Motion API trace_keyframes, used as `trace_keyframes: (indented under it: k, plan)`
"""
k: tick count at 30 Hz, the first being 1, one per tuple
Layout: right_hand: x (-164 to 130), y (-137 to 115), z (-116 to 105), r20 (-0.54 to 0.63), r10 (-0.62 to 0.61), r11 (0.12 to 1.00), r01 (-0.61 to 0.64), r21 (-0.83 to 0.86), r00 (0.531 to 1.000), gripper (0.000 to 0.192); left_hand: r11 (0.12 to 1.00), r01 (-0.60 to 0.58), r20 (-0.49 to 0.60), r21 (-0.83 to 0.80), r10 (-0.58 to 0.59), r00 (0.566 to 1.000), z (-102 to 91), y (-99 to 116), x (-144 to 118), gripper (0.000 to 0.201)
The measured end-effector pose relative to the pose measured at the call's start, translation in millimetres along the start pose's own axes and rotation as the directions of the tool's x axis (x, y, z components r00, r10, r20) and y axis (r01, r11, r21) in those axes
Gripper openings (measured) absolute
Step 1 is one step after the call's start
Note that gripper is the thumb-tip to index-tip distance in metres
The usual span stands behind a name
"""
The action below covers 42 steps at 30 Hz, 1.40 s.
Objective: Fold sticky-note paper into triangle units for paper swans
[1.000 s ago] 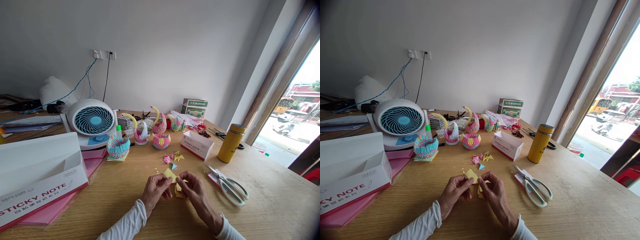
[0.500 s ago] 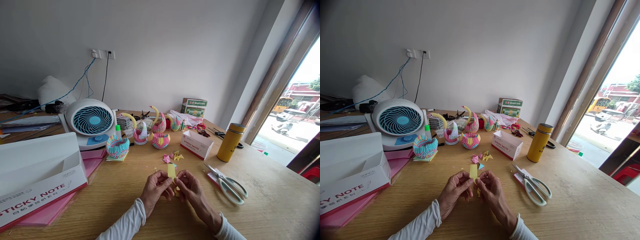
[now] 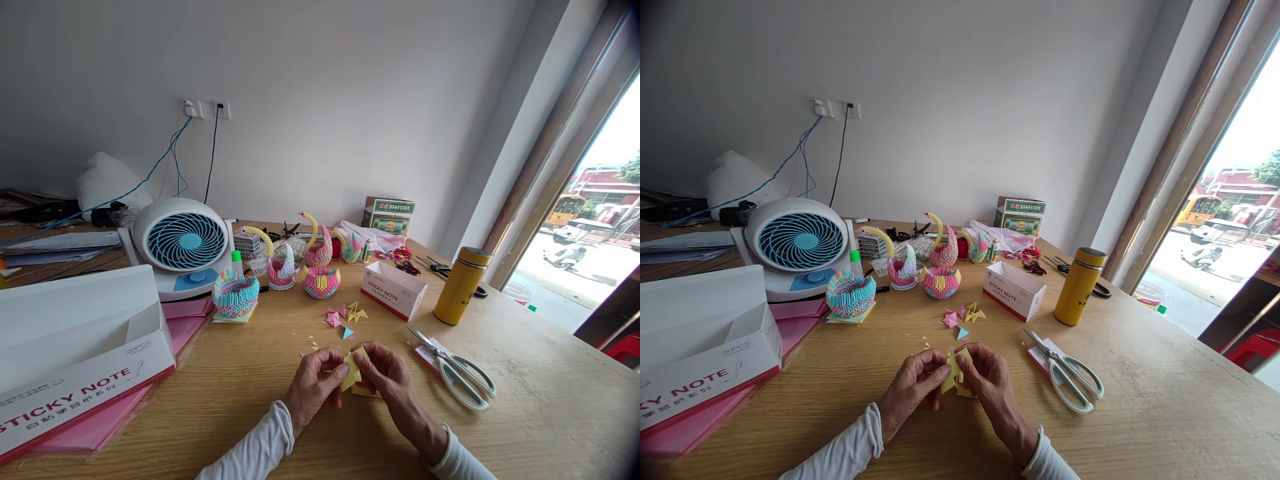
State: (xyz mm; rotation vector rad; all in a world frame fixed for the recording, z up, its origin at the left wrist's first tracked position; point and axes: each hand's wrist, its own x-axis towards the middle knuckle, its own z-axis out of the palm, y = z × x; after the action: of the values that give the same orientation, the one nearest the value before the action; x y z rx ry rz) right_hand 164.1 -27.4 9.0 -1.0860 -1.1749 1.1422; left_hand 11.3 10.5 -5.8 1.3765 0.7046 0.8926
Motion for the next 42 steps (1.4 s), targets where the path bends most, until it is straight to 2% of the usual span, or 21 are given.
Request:
trace_keyframes:
  k: [6,13,19,26,31,36,39,42]
  plan:
    - [4,12,-4,0.026,-0.027,1.000,0.027,-0.005,0.999,0.038,0.999,0.034,-0.004,0.040,-0.034,0.999,1.0,4,-2,0.037]
    - [3,11,-5,0.028,-0.034,0.997,0.032,0.074,0.999,0.034,0.999,0.047,-0.041,0.006,-0.046,0.998,-1.5,2,1,0.036]
    - [3,13,-9,0.112,-0.091,0.992,0.080,0.100,0.990,0.026,0.999,0.037,-0.037,-0.014,-0.038,0.999,-3.7,3,2,0.037]
    - [4,12,-11,0.170,-0.118,0.991,0.107,0.076,0.978,0.029,0.999,0.037,-0.041,-0.033,-0.039,0.998,-5.3,1,3,0.040]
    - [4,16,-14,0.178,-0.169,0.982,0.182,-0.057,0.969,0.028,0.998,0.042,-0.038,-0.046,-0.044,0.998,-5.5,3,2,0.038]
    - [2,14,-12,0.182,-0.237,0.932,0.276,-0.237,0.954,0.016,0.999,0.028,-0.041,-0.043,-0.030,0.999,-6.7,1,3,0.037]
    - [0,9,-11,0.209,-0.276,0.884,0.333,-0.328,0.938,0.012,0.999,0.021,-0.042,-0.028,-0.022,0.999,-7.4,-1,4,0.037]
    - [-4,3,-13,0.266,-0.264,0.862,0.351,-0.365,0.927,0.010,1.000,0.006,-0.045,0.000,-0.006,0.999,-7.1,0,4,0.038]
